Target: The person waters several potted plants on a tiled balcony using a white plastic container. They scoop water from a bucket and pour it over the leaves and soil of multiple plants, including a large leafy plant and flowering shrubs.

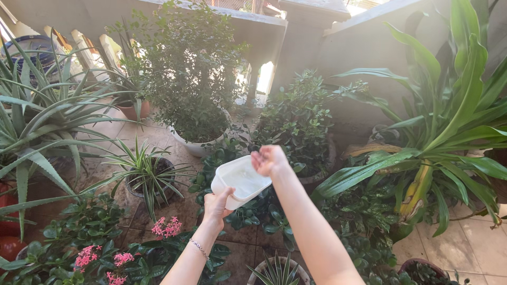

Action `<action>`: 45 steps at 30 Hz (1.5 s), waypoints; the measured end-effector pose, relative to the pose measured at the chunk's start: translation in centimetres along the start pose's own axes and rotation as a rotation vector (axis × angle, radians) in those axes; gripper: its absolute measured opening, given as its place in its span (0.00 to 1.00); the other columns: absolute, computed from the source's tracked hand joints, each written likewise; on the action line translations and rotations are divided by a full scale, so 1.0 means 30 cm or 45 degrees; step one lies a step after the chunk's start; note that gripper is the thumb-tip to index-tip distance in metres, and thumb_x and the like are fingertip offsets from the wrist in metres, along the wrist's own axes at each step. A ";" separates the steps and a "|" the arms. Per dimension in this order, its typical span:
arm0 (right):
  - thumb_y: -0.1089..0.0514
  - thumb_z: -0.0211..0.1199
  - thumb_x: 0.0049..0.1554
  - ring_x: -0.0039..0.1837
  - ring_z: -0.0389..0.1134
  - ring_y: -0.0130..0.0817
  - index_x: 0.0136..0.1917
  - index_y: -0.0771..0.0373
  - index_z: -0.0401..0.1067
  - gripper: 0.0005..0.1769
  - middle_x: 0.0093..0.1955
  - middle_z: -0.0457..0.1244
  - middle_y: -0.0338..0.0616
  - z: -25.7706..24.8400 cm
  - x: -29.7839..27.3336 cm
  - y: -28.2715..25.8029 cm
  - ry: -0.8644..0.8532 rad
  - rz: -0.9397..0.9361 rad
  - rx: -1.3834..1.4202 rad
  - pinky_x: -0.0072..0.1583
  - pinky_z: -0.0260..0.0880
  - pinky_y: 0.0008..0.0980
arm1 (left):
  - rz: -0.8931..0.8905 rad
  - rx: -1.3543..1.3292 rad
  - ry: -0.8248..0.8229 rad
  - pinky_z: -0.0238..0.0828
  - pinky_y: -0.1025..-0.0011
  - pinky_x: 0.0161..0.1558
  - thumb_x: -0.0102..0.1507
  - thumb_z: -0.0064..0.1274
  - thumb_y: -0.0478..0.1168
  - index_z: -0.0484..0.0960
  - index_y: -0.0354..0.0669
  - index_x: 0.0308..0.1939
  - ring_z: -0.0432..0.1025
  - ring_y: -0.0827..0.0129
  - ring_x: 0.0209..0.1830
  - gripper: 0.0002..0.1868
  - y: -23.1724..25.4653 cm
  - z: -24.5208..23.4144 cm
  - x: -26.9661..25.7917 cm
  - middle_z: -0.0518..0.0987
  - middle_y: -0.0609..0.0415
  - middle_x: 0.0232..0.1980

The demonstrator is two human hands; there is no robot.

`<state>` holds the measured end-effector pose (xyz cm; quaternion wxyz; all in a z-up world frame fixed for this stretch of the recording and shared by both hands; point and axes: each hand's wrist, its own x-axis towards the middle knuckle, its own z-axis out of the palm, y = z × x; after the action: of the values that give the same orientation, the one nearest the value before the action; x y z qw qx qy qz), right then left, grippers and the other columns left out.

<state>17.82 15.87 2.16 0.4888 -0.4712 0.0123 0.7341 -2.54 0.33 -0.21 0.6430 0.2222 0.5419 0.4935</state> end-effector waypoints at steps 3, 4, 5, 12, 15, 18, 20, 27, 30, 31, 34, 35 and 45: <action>0.55 0.58 0.56 0.63 0.64 0.43 0.71 0.62 0.62 0.30 0.66 0.58 0.52 -0.092 0.049 0.128 0.289 0.043 -0.010 0.63 0.64 0.49 | 0.001 0.022 -0.025 0.80 0.65 0.37 0.51 0.63 0.43 0.81 0.31 0.51 0.81 0.64 0.40 0.27 -0.011 0.013 -0.008 0.84 0.47 0.45; 0.55 0.59 0.57 0.64 0.62 0.43 0.71 0.63 0.60 0.31 0.66 0.57 0.52 -0.119 0.057 0.165 0.337 0.054 0.011 0.64 0.63 0.50 | -0.002 0.003 -0.041 0.80 0.65 0.37 0.51 0.63 0.43 0.81 0.31 0.50 0.81 0.64 0.40 0.26 -0.017 0.018 -0.009 0.83 0.47 0.45; 0.54 0.60 0.58 0.64 0.60 0.44 0.72 0.65 0.58 0.32 0.67 0.56 0.51 -0.142 0.065 0.198 0.384 0.064 0.032 0.64 0.62 0.51 | -0.004 -0.017 -0.058 0.81 0.64 0.37 0.51 0.63 0.43 0.81 0.30 0.50 0.81 0.64 0.39 0.26 -0.026 0.022 -0.012 0.83 0.47 0.45; 0.59 0.53 0.58 0.60 0.65 0.39 0.63 0.58 0.68 0.19 0.64 0.61 0.42 -0.209 0.149 0.180 0.462 0.124 0.440 0.63 0.67 0.48 | -0.072 0.100 -0.073 0.80 0.63 0.36 0.52 0.64 0.46 0.82 0.30 0.49 0.81 0.62 0.38 0.27 -0.081 0.062 -0.014 0.83 0.47 0.43; 0.59 0.53 0.61 0.61 0.68 0.54 0.65 0.77 0.61 0.23 0.64 0.62 0.62 -0.117 0.101 0.026 -0.159 0.060 0.541 0.53 0.78 0.43 | -0.168 0.129 -0.087 0.78 0.62 0.40 0.51 0.62 0.48 0.82 0.35 0.50 0.82 0.62 0.40 0.27 -0.071 0.064 -0.009 0.85 0.49 0.44; 0.57 0.53 0.66 0.71 0.62 0.67 0.76 0.75 0.35 0.38 0.72 0.53 0.78 0.005 -0.040 -0.111 -0.302 -0.168 0.463 0.65 0.73 0.47 | -0.128 0.089 -0.102 0.79 0.61 0.41 0.51 0.63 0.48 0.82 0.34 0.50 0.81 0.62 0.42 0.28 -0.072 0.063 -0.015 0.84 0.48 0.44; 0.55 0.54 0.63 0.69 0.64 0.61 0.79 0.72 0.35 0.42 0.73 0.53 0.75 0.059 -0.141 -0.146 -0.339 -0.267 0.329 0.65 0.72 0.48 | -0.123 0.092 -0.081 0.78 0.61 0.41 0.52 0.64 0.48 0.82 0.33 0.50 0.81 0.62 0.42 0.28 -0.067 0.063 -0.019 0.84 0.47 0.45; 0.53 0.55 0.59 0.65 0.67 0.52 0.75 0.69 0.53 0.35 0.69 0.58 0.67 -0.031 -0.198 -0.040 -0.248 -0.113 0.053 0.64 0.71 0.46 | -0.083 0.036 -0.110 0.80 0.64 0.39 0.53 0.63 0.45 0.82 0.30 0.49 0.81 0.63 0.41 0.26 -0.048 0.061 -0.056 0.84 0.47 0.45; 0.54 0.56 0.58 0.63 0.67 0.48 0.62 0.65 0.62 0.21 0.64 0.63 0.62 -0.160 -0.168 0.030 -0.171 -0.082 0.072 0.61 0.71 0.45 | -0.068 0.032 -0.126 0.80 0.65 0.37 0.53 0.63 0.43 0.82 0.29 0.48 0.81 0.62 0.40 0.24 -0.060 0.060 -0.066 0.84 0.47 0.44; 0.55 0.56 0.58 0.62 0.67 0.48 0.60 0.64 0.63 0.19 0.62 0.62 0.60 -0.200 -0.165 0.055 -0.155 -0.079 0.099 0.60 0.70 0.44 | -0.065 0.040 -0.140 0.80 0.65 0.37 0.53 0.63 0.43 0.81 0.28 0.49 0.81 0.62 0.40 0.25 -0.066 0.061 -0.068 0.84 0.46 0.44; 0.56 0.56 0.57 0.61 0.68 0.48 0.54 0.63 0.64 0.13 0.58 0.62 0.56 -0.320 -0.197 0.097 -0.091 -0.101 0.167 0.58 0.70 0.43 | -0.075 0.091 -0.156 0.80 0.65 0.36 0.52 0.65 0.42 0.77 0.25 0.51 0.81 0.60 0.41 0.29 -0.099 0.088 -0.074 0.82 0.43 0.46; 0.57 0.56 0.57 0.61 0.68 0.48 0.54 0.63 0.65 0.14 0.58 0.62 0.56 -0.358 -0.221 0.113 -0.061 -0.117 0.176 0.58 0.71 0.43 | -0.088 0.125 -0.131 0.81 0.64 0.37 0.52 0.66 0.42 0.73 0.27 0.53 0.80 0.60 0.42 0.31 -0.110 0.098 -0.078 0.81 0.43 0.47; 0.58 0.57 0.56 0.61 0.69 0.47 0.56 0.63 0.66 0.15 0.63 0.61 0.52 -0.591 -0.499 0.007 0.123 -0.284 0.319 0.57 0.68 0.45 | -0.244 0.122 -0.350 0.81 0.61 0.40 0.50 0.66 0.45 0.70 0.29 0.55 0.80 0.62 0.42 0.35 -0.221 0.301 -0.169 0.79 0.44 0.49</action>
<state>30.90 -3.29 2.74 0.6209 -0.4399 0.0747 0.6445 8.73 -4.60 -0.41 0.7438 0.2654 0.4904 0.3684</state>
